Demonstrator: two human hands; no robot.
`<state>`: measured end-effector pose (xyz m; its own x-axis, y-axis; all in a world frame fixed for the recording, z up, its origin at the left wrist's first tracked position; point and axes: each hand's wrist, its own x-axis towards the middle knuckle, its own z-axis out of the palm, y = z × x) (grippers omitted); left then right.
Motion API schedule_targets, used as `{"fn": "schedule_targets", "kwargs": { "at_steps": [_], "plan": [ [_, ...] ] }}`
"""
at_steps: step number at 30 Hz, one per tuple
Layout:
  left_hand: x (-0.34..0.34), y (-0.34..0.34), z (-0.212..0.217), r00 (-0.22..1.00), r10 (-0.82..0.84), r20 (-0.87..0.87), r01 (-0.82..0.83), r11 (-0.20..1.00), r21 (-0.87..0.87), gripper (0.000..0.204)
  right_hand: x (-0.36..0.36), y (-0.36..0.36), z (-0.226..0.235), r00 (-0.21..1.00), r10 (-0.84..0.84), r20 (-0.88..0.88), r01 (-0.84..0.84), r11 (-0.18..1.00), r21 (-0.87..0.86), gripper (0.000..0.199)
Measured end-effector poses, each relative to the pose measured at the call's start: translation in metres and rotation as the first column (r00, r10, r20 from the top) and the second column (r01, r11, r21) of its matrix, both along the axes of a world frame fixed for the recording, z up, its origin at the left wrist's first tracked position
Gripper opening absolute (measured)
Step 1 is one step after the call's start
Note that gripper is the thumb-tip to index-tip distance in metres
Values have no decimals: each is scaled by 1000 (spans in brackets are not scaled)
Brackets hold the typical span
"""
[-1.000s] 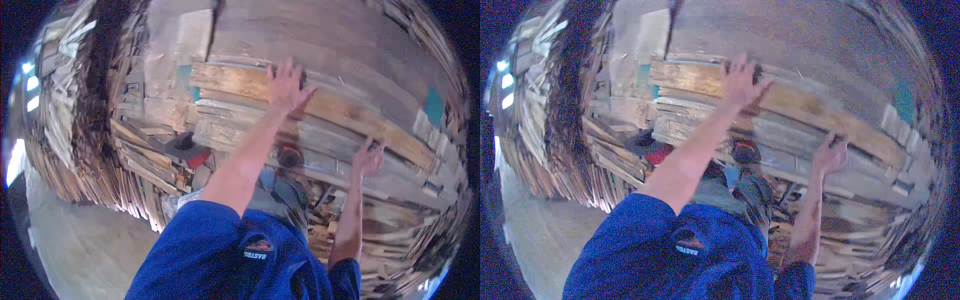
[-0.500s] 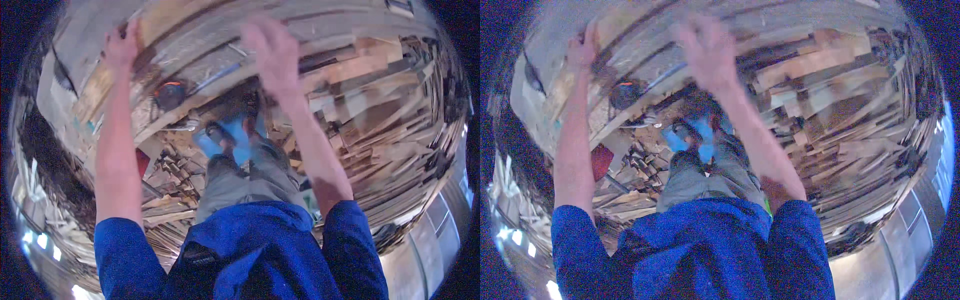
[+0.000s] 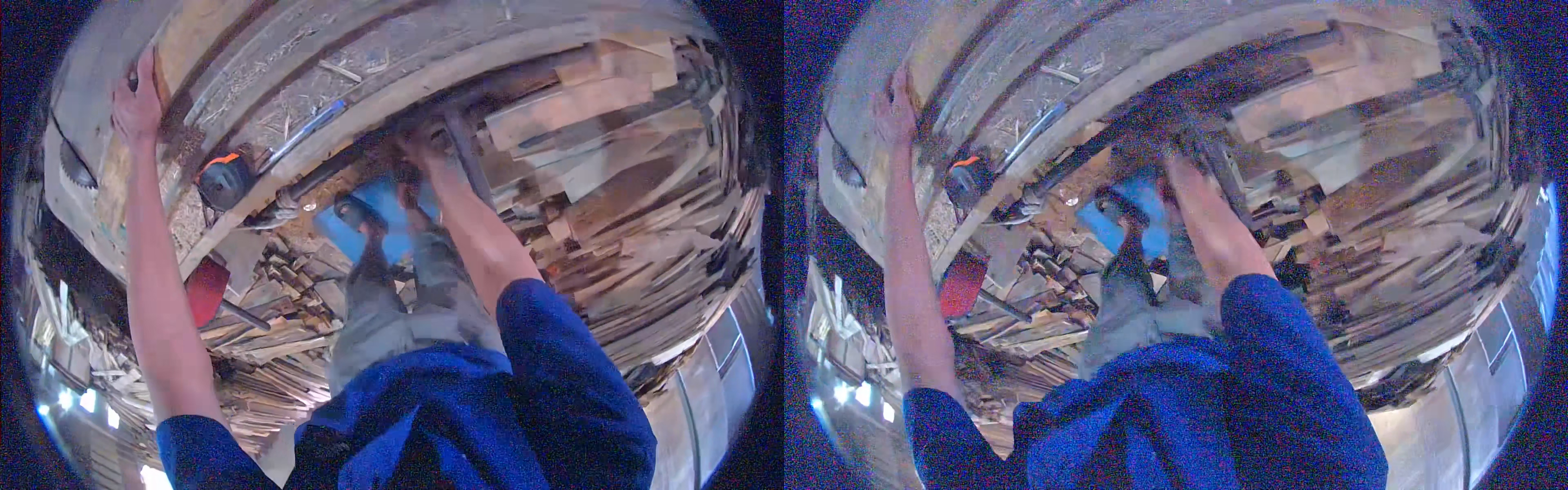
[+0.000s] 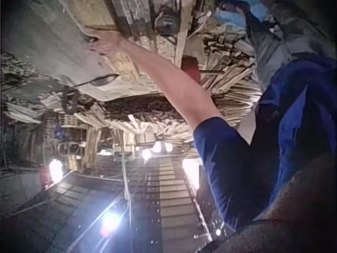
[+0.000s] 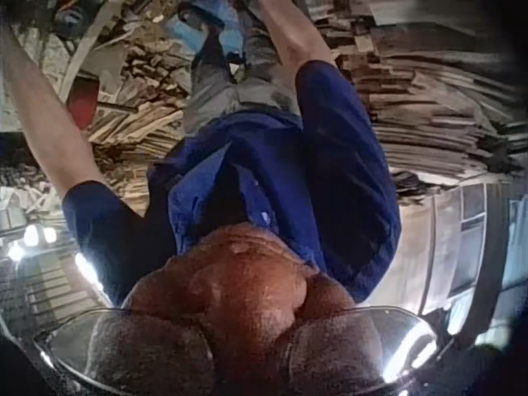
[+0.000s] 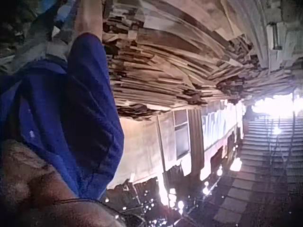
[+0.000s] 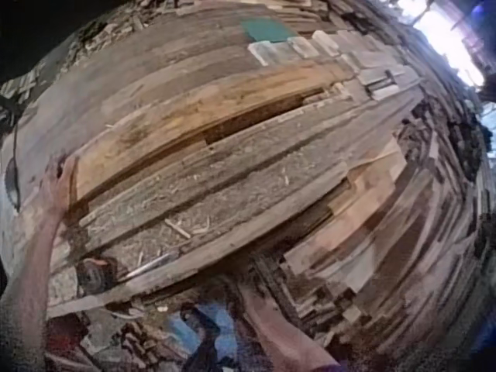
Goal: Picking up long wood planks from a pile and aligning them on a flat surface or workbench.
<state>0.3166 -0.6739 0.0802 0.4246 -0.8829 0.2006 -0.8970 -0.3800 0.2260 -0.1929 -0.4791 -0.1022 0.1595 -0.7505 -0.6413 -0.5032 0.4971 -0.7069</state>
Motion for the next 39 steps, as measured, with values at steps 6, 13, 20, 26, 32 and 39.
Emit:
{"fn": "schedule_targets", "kwargs": {
  "at_steps": [6, 13, 20, 26, 32, 39],
  "plan": [
    [3, 1, 4, 992, -77, 100, 75, 997, 22, 76, 19, -69, -56, 851, 204, -485, -266, 962, -63, 50],
    [-35, 8, 27, 999, 2, -33, -6, 993, -120, 67, 27, -89, -63, 766, 301, -568, -364, 932, 3, 42],
    [-56, 6, 42, 995, 42, -88, -56, 984, -168, 64, 18, -90, -64, 728, 379, -571, -435, 899, 43, 34],
    [-68, 6, 62, 980, 43, -194, -69, 989, -128, 62, 31, -60, -9, 746, 627, -225, -635, 772, 45, 28],
    [-75, 12, 78, 978, 69, -199, -89, 992, -93, 57, 75, -65, 222, 563, 583, 586, -758, 646, 85, 24],
    [-57, 16, 56, 985, 155, -75, -153, 988, 29, 76, 89, -254, 311, 938, 71, -339, -302, 649, -699, 37]
  ]
}}
